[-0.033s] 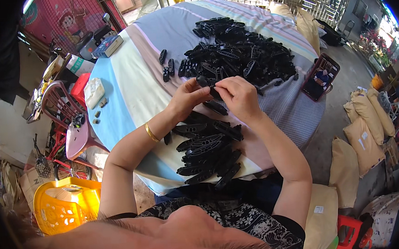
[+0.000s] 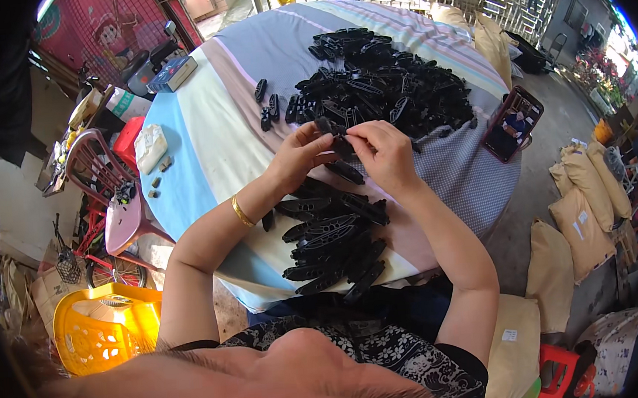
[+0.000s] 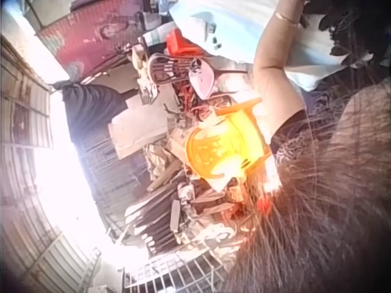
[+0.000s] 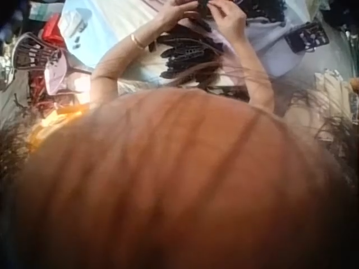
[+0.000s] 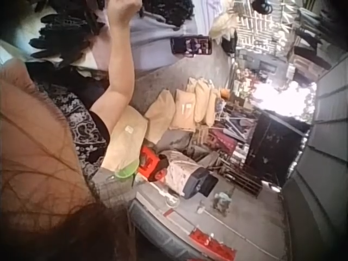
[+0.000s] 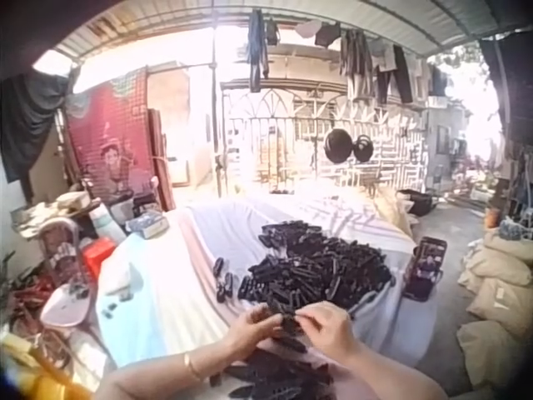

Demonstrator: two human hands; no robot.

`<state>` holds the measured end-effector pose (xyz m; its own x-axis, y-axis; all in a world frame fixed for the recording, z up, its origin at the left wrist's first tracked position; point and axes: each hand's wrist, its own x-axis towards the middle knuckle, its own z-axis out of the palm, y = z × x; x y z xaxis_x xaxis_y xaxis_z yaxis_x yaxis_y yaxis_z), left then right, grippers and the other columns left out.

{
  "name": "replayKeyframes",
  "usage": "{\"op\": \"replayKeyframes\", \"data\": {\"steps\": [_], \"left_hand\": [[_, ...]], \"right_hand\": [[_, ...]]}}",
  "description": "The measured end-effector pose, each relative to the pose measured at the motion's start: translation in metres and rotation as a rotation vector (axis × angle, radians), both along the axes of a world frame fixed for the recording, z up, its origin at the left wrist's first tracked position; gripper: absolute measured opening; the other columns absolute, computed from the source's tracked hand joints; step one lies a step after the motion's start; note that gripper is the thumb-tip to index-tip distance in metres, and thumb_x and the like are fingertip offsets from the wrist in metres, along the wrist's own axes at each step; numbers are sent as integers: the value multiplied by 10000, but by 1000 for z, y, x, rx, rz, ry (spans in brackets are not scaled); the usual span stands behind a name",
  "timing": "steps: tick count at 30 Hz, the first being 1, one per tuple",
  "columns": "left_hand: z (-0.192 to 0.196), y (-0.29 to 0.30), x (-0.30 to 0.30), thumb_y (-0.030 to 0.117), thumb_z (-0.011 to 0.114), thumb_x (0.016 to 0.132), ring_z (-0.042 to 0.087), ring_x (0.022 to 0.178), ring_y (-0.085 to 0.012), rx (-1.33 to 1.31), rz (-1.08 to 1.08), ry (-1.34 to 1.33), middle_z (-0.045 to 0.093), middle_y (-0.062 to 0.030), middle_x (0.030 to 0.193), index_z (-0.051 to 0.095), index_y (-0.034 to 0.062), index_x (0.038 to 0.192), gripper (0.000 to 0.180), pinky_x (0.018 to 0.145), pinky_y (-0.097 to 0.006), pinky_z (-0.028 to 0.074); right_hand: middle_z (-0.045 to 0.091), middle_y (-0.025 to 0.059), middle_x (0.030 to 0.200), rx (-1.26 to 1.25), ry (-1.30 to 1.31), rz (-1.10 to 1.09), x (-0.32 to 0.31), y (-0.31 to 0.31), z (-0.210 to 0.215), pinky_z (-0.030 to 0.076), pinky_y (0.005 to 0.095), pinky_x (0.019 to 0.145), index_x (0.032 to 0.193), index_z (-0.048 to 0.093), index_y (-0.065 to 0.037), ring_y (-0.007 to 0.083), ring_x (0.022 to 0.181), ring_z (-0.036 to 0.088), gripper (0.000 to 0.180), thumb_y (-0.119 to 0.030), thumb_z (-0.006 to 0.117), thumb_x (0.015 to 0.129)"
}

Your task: Sorting small black plastic components on a table in a workshop setting.

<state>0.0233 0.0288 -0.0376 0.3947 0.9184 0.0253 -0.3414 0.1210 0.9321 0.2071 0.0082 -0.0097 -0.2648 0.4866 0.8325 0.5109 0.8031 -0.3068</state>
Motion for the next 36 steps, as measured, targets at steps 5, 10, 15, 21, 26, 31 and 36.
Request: {"op": "replayKeyframes", "data": {"steps": [5,10,15,21,26,31,36], "left_hand": [[17,1,-10,221,463,961,613,747,-155,-170,-185,-41,615,-74,911,520,34,1121,253,681,-273,528],[14,9,-15,239,493,951,618,703,-159,-193,-302,73,634,-101,884,555,1,1077,276,588,-244,521],[25,6,-19,223,539,927,643,777,-163,-233,-376,126,644,-120,939,552,-27,1129,322,693,-253,548],[20,2,-19,46,649,811,635,879,-178,259,-216,314,627,-121,1045,540,-79,1145,373,804,-292,528],[32,-16,-3,64,659,757,658,844,-263,771,38,765,664,-155,938,609,7,1073,325,748,-324,508],[30,-16,-2,88,653,753,642,853,-303,765,60,737,651,-169,925,617,33,1060,314,741,-351,499],[24,-13,2,168,650,812,616,910,-269,1209,-243,945,641,-151,971,609,-1,1051,295,797,-337,482]], "right_hand": [[647,71,821,11,44,102,2,2,5,506,301,645,842,657,-34,238,748,604,147,46,644,720],[658,42,849,163,-162,128,1,-1,6,518,306,665,837,673,-66,214,796,595,197,14,652,659],[653,32,879,247,-278,86,5,-3,7,522,311,684,838,667,-56,221,830,592,212,22,632,645],[661,97,919,-71,-26,71,-8,-5,10,505,271,704,979,641,-8,231,841,616,281,-49,707,709],[678,127,840,-659,35,192,15,8,-6,492,259,613,1013,657,-15,161,649,634,357,-155,760,701],[683,90,817,-532,-66,145,17,6,2,505,245,656,996,661,-7,118,747,648,323,-154,754,724],[664,60,796,-769,52,-8,78,35,5,488,209,646,967,636,24,81,706,601,263,-123,720,766]]}}
